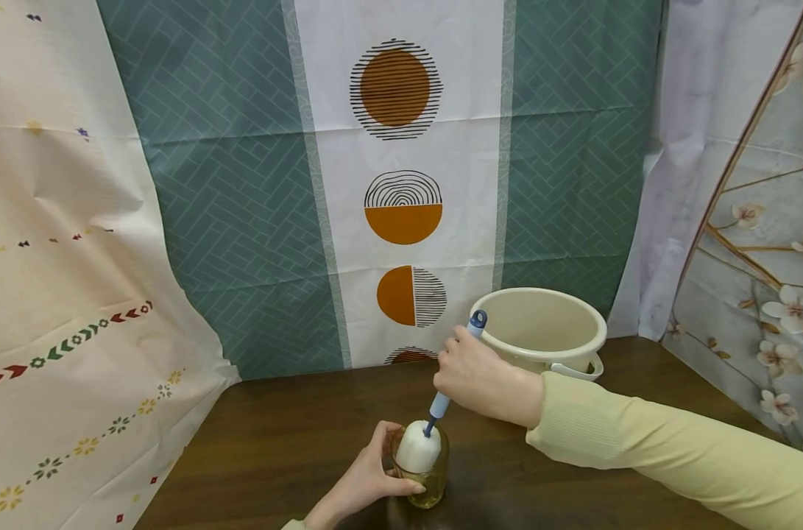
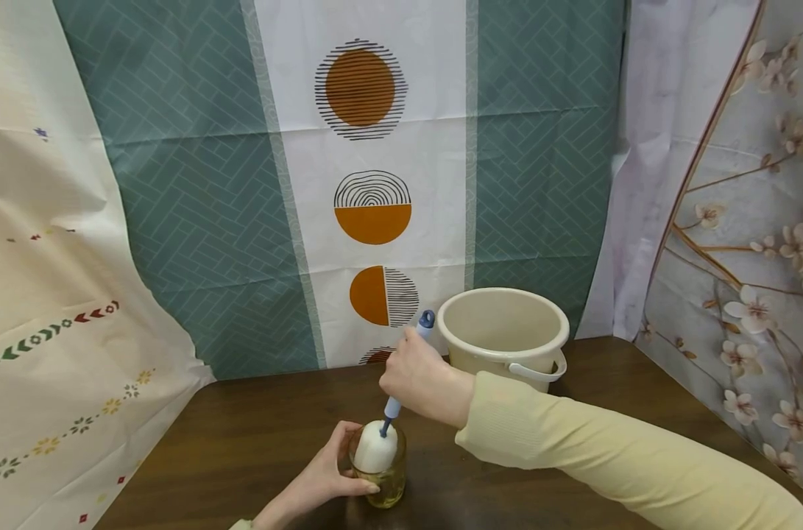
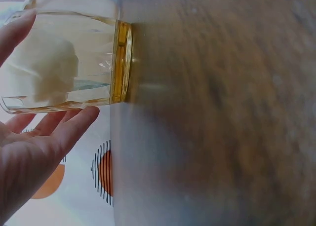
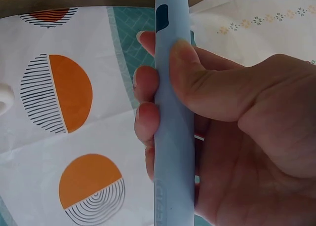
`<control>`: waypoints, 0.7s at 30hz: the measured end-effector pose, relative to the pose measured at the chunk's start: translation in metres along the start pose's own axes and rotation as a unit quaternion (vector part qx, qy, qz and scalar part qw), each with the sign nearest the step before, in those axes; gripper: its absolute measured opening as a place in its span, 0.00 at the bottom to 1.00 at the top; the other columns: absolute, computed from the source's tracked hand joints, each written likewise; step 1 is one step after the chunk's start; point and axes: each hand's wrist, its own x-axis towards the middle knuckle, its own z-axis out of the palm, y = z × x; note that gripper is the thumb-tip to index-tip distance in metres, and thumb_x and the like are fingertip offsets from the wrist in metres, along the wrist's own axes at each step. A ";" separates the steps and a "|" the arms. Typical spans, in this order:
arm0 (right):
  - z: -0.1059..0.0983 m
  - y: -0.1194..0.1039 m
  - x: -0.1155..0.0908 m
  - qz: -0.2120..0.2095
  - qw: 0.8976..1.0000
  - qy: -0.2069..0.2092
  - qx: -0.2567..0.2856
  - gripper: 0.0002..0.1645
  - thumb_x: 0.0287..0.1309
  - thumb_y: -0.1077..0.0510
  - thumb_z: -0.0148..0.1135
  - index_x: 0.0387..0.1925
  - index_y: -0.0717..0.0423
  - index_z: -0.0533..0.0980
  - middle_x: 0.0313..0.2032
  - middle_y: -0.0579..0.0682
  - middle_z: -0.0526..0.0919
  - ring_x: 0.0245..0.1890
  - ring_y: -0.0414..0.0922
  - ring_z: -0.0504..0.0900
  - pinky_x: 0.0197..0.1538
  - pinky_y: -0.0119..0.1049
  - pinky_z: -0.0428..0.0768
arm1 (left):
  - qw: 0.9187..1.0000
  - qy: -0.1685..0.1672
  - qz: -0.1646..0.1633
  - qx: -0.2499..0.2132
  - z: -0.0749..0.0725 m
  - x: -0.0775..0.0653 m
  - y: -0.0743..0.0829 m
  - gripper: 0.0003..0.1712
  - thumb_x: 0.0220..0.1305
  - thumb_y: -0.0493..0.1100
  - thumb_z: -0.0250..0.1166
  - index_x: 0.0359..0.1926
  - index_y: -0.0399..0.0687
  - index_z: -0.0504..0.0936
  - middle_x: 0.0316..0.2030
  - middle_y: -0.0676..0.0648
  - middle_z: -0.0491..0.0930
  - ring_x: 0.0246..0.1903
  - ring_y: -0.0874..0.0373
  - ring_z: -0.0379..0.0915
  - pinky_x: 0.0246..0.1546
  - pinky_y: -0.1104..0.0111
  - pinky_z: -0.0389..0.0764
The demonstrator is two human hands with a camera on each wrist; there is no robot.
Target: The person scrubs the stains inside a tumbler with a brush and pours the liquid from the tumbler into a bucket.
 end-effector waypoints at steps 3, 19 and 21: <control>-0.002 0.001 0.000 0.009 1.000 0.009 0.004 0.07 0.46 0.55 0.66 0.18 0.42 0.78 0.17 0.45 0.74 0.19 0.42 0.67 0.29 0.36 0.60 | 1.000 0.001 0.003 -0.005 0.000 0.000 0.000 0.39 0.46 0.39 0.73 0.54 0.42 0.57 0.49 0.43 0.65 0.44 0.49 0.67 0.35 0.59 0.74; -0.012 0.000 0.001 0.032 0.999 0.004 0.004 0.09 0.48 0.56 0.65 0.17 0.43 0.79 0.16 0.45 0.74 0.19 0.43 0.66 0.29 0.36 0.59 | 1.000 0.000 -0.009 -0.007 0.000 -0.001 0.004 0.38 0.47 0.39 0.72 0.54 0.42 0.57 0.48 0.43 0.65 0.44 0.48 0.66 0.37 0.52 0.72; -0.013 -0.001 0.002 0.033 0.999 0.002 0.002 0.09 0.48 0.56 0.65 0.17 0.43 0.79 0.16 0.45 0.74 0.19 0.43 0.66 0.29 0.36 0.59 | 1.000 0.002 -0.009 -0.007 0.000 -0.001 0.003 0.39 0.47 0.40 0.72 0.54 0.43 0.57 0.48 0.44 0.65 0.44 0.49 0.66 0.36 0.52 0.72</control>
